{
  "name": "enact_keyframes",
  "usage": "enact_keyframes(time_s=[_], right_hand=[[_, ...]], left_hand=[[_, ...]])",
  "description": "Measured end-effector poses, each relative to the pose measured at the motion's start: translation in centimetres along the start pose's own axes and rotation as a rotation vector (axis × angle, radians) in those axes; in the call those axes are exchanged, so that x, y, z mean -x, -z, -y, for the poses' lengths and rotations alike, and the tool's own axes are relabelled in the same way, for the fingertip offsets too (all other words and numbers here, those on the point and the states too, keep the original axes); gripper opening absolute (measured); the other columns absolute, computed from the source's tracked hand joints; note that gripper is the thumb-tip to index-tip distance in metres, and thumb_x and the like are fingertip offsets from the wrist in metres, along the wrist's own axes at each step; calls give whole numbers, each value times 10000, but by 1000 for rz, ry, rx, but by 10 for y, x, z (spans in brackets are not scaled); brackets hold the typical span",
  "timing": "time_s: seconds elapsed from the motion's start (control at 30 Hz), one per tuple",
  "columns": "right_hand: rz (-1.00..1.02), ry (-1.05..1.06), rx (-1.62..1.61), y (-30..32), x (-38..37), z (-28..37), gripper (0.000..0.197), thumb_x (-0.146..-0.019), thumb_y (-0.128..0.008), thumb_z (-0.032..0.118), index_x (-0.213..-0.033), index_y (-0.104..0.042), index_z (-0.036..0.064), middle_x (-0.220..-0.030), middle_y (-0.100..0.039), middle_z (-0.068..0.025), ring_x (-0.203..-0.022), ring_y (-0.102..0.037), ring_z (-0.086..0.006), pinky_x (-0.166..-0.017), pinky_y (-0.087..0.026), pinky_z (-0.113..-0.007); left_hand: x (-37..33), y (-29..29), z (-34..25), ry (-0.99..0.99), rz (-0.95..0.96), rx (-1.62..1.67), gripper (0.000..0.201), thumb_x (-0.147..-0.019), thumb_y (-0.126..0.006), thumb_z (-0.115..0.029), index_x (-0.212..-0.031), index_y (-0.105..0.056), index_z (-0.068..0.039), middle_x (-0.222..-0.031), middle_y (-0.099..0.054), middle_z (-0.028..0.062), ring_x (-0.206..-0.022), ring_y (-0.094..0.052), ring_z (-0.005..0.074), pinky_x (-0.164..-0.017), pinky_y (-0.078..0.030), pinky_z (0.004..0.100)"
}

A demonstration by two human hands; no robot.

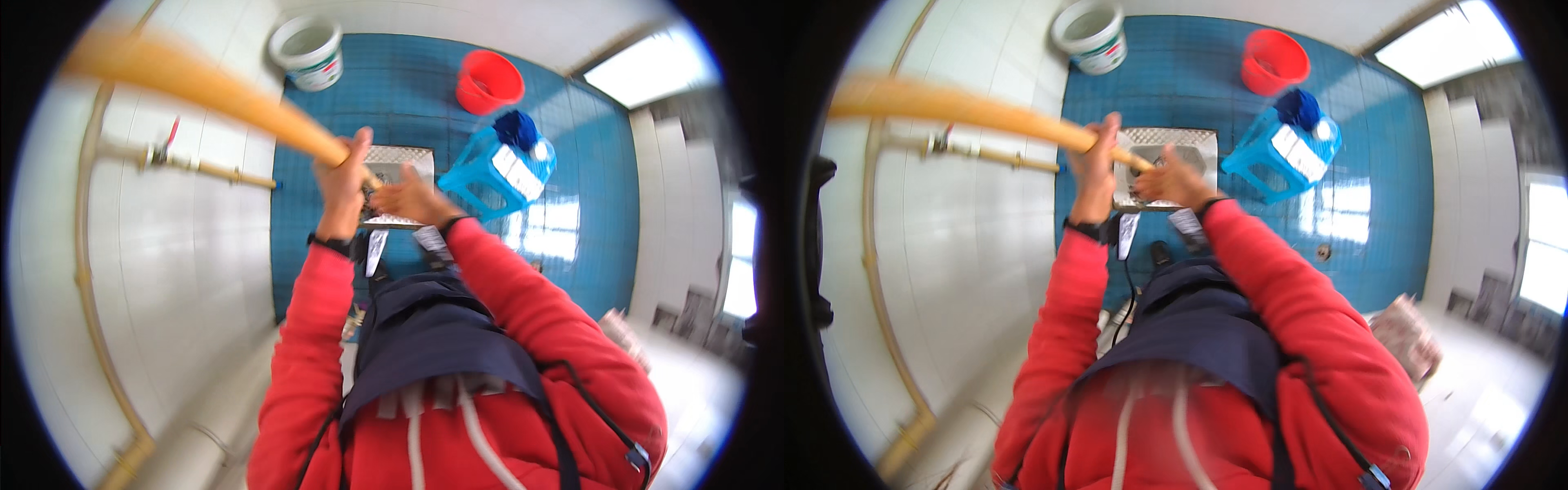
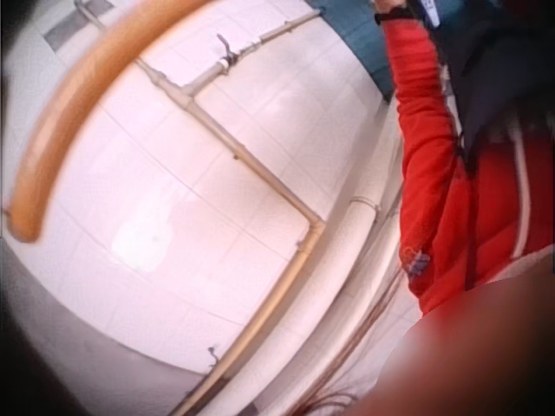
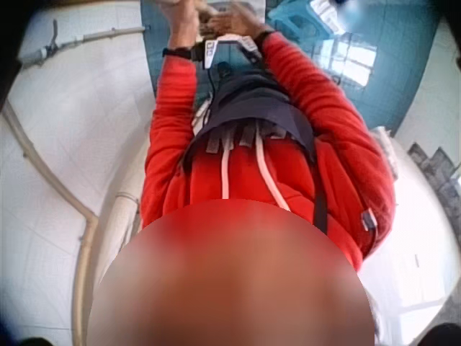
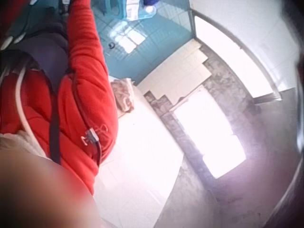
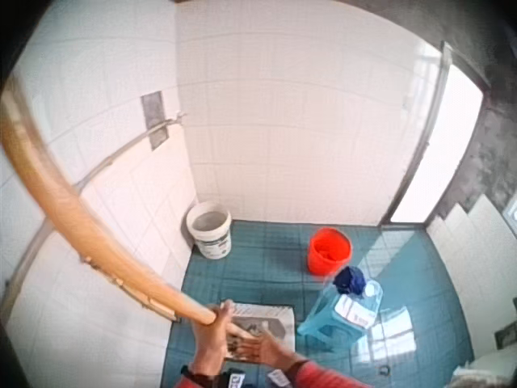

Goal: The person pours water from a red bucket onto a blue tiled floor, then uses a string mop to spread and clean the surface. They move around the room, mopping near walls, a squat toilet, and a blue stool, and later dip the mop into a white bucket.

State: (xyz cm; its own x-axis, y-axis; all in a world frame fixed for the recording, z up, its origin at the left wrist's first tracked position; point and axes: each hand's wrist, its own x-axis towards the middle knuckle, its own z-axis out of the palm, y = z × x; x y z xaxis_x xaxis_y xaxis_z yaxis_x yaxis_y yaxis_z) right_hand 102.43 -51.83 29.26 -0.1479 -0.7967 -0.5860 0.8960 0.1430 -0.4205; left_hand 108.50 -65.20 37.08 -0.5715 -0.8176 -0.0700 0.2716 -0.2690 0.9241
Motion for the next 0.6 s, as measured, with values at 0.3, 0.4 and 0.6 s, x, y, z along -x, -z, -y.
enact_keyframes(time_s=[0.3,0.4,0.6], right_hand=[[-347,202,-1162,-74,-142,-101,133,-731,-497,89,-634,-406,79,-569,-435,-46,-575,-486,-185,-601,-450,-304],[-367,231,-1102,-56,-116,-100,135,-739,-508,90,-645,-414,69,-574,-435,-51,-579,-488,-192,-602,-453,-306],[-467,309,-1135,33,-59,-123,76,-773,-498,73,-757,-427,51,-647,-463,-71,-593,-525,-223,-607,-500,-371]], left_hand=[[31,64,-164,-702,395,-544,246,-851,-395,-224,-804,-506,-9,-837,-484,91,-816,-508,215,-839,-413,493],[54,53,-252,-1009,207,-522,226,-862,-397,-217,-739,-456,-38,-545,-346,21,-566,-437,154,-632,-398,332],[59,42,-230,-660,105,-280,234,-874,-393,-220,-697,-398,-66,-480,-280,-35,-456,-274,75,-511,-311,288]])
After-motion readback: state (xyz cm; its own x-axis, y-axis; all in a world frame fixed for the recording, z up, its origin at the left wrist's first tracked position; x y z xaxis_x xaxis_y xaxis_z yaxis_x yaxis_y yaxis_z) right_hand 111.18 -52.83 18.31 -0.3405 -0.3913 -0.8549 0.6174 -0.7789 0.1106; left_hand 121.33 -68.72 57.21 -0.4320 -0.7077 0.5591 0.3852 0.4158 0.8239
